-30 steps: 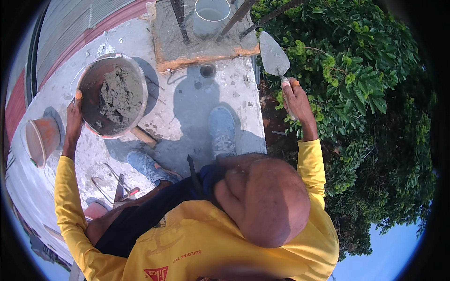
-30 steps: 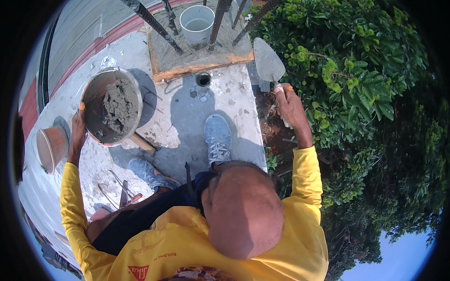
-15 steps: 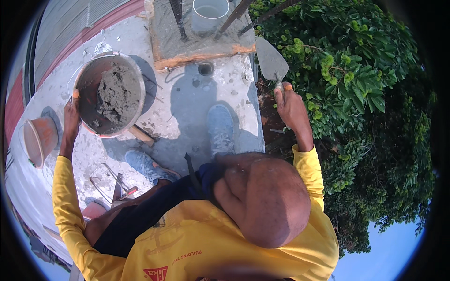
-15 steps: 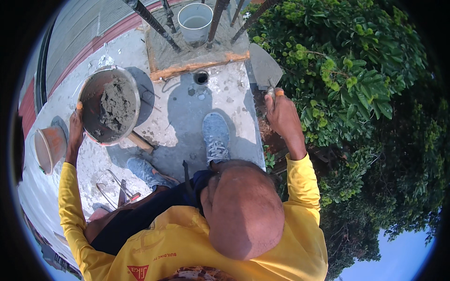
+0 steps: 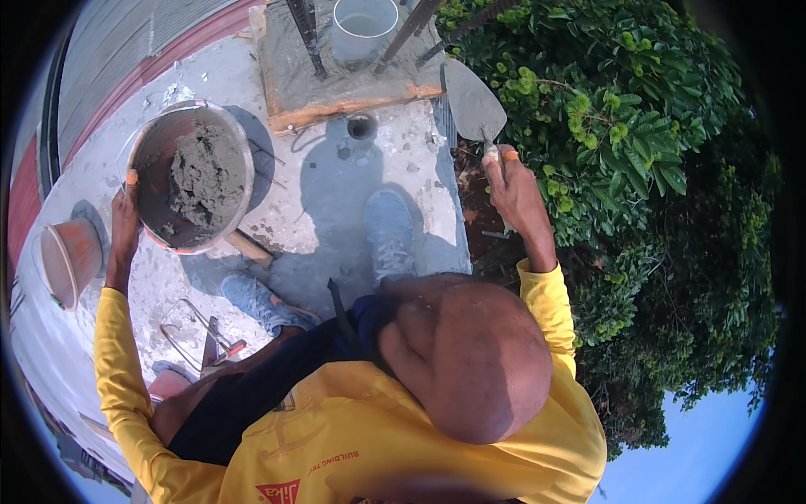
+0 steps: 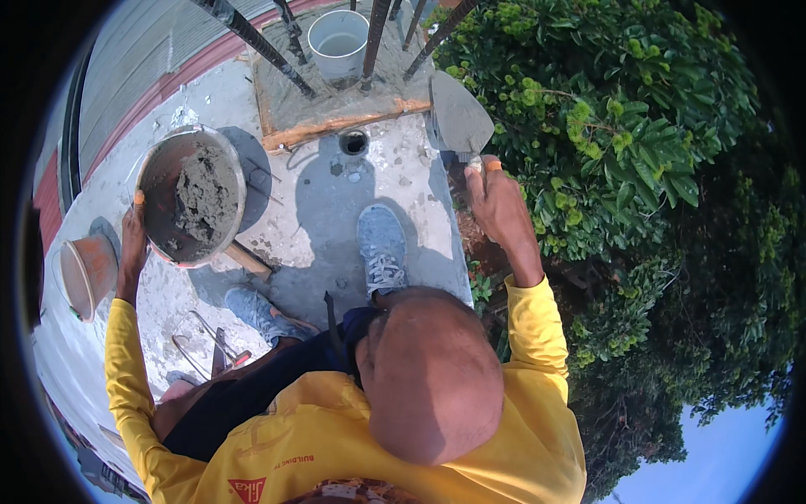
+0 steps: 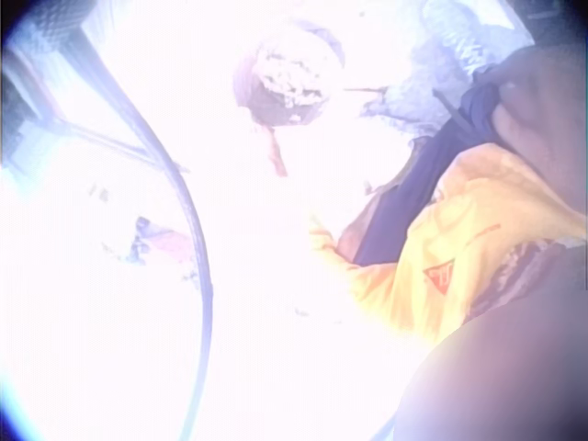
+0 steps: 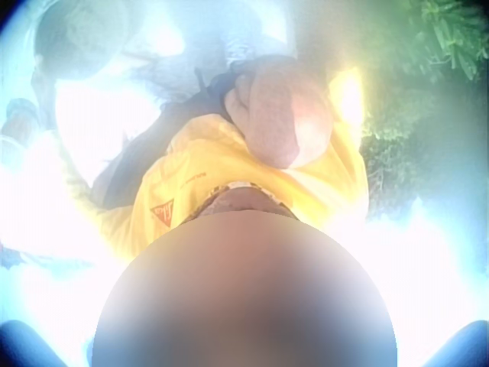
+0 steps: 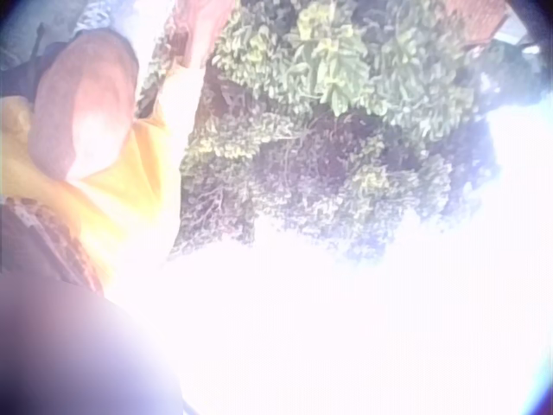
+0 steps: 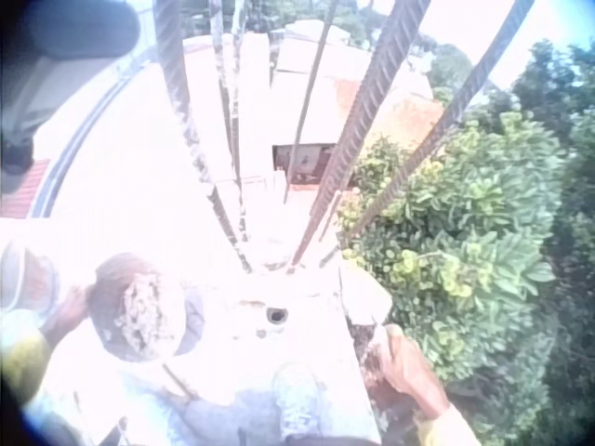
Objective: The person scoops wet concrete from a bucket with a trowel and applies it around vertical steel bars embedded in a concrete base. The person repeatedly smooths and packs the concrete into the formwork.
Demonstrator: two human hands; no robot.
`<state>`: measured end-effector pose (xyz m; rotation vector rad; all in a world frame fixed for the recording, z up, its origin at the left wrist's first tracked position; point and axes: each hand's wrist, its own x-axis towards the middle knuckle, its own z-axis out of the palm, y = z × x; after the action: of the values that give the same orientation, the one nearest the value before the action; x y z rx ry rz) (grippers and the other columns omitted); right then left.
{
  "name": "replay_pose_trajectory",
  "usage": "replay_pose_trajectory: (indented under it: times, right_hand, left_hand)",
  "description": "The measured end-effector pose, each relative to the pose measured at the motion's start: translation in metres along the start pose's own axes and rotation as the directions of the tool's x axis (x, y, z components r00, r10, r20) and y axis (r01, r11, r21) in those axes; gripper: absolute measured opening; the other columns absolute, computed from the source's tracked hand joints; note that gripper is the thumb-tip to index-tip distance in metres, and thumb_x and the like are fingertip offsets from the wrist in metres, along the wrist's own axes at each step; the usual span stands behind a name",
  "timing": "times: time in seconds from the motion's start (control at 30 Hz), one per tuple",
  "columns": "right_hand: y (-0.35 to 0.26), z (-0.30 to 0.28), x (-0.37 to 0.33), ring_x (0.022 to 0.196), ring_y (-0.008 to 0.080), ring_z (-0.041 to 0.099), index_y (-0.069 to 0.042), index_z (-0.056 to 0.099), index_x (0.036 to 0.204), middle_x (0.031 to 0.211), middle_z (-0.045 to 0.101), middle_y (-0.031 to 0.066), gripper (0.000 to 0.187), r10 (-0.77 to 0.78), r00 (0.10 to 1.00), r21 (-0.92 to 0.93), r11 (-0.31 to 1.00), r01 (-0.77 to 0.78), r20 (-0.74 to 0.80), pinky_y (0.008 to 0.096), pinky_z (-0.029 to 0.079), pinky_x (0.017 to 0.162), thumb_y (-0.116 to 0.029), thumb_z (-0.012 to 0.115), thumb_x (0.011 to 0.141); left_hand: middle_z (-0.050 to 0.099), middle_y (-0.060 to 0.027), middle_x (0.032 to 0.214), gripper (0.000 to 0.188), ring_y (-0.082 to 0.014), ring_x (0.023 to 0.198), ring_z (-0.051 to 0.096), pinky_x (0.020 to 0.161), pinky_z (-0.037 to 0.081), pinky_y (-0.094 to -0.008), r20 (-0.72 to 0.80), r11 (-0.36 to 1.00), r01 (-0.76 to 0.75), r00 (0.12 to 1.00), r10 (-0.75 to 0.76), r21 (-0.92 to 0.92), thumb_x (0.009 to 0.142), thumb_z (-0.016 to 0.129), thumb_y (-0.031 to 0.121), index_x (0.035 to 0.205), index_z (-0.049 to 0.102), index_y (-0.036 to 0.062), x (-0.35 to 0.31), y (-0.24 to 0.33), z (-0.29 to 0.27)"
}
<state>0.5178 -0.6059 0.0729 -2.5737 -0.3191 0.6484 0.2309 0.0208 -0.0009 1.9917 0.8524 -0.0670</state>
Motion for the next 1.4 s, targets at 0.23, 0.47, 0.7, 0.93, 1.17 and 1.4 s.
replay_pose_trajectory:
  times: [0.23, 0.47, 0.7, 0.93, 1.17, 1.4]
  right_hand:
    - [0.018, 0.01, 0.015, 0.059, 0.0213, 0.065, 0.003, 0.056, 0.129, 0.071, 0.061, 0.013, 0.044, -0.136, 0.991, -0.139, 0.981, 0.132, -0.019, 0.0378, 0.051, 0.059, -0.037, 0.053, 0.11]
    - [0.028, 0.003, 0.046, 0.059, 0.0185, 0.063, 0.002, 0.057, 0.121, 0.073, 0.06, 0.0089, 0.042, 0.106, 0.994, 0.249, 0.962, -0.108, 0.02, 0.0359, 0.051, 0.056, -0.038, 0.051, 0.11]
    - [0.033, 0.01, 0.065, 0.059, 0.0188, 0.062, 0.002, 0.058, 0.119, 0.075, 0.059, 0.0086, 0.05, -0.083, 0.997, 0.103, 0.991, 0.083, -0.008, 0.0398, 0.051, 0.062, -0.046, 0.05, 0.109]
    - [0.028, 0.0, 0.055, 0.057, 0.0139, 0.06, 0.002, 0.06, 0.111, 0.082, 0.064, 0.0094, 0.042, 0.108, 0.971, 0.497, 0.843, -0.204, 0.214, 0.0359, 0.052, 0.056, -0.039, 0.049, 0.109]
    - [0.031, -0.021, 0.032, 0.056, 0.0086, 0.056, -0.005, 0.054, 0.112, 0.081, 0.056, -0.0007, 0.038, 0.146, 0.936, 0.415, 0.867, -0.276, 0.32, 0.0274, 0.05, 0.05, -0.043, 0.048, 0.112]
    - [0.034, -0.005, 0.047, 0.059, 0.008, 0.055, -0.007, 0.053, 0.114, 0.085, 0.054, -0.0007, 0.036, 0.107, 0.894, 0.427, 0.85, -0.309, 0.435, 0.0264, 0.049, 0.052, -0.043, 0.048, 0.112]
  left_hand:
    - [0.067, -0.0035, 0.1, 0.074, -0.0106, 0.087, 0.054, 0.075, 0.047, -0.0281, -0.011, 1.0, 0.009, 1.0, -0.009, 0.025, 0.108, 0.047, 0.066, 0.121, 0.067, -0.0045, 0.002, -0.014, -0.006]
    - [0.071, -0.0117, 0.11, 0.084, -0.0173, 0.099, 0.06, 0.09, 0.051, -0.0345, 0.023, 0.999, 0.042, 0.999, -0.042, -0.005, 0.108, 0.045, 0.067, 0.127, 0.065, -0.0114, 0.007, -0.01, -0.007]
    - [0.07, -0.0124, 0.118, 0.081, -0.0177, 0.103, 0.06, 0.094, 0.051, -0.0354, 0.028, 0.992, 0.04, 0.999, -0.044, 0.119, 0.109, 0.044, 0.065, 0.132, 0.062, -0.0113, 0.004, 0.011, -0.004]
    - [0.07, -0.0114, 0.113, 0.08, -0.0181, 0.098, 0.061, 0.09, 0.051, -0.0358, 0.034, 0.974, -0.033, 0.999, 0.026, 0.223, 0.11, 0.043, 0.065, 0.126, 0.064, -0.0107, -0.001, 0.014, -0.004]
    - [0.071, -0.0116, 0.112, 0.08, -0.018, 0.098, 0.061, 0.09, 0.051, -0.0363, 0.039, 0.995, 0.053, 0.998, -0.056, 0.082, 0.11, 0.043, 0.064, 0.126, 0.063, -0.0117, 0.001, 0.008, -0.006]
    - [0.069, -0.0084, 0.103, 0.08, -0.0152, 0.089, 0.057, 0.079, 0.049, -0.0334, -0.012, 0.986, -0.013, 1.0, 0.016, 0.166, 0.109, 0.045, 0.066, 0.122, 0.065, -0.0104, -0.001, 0.013, 0.0]
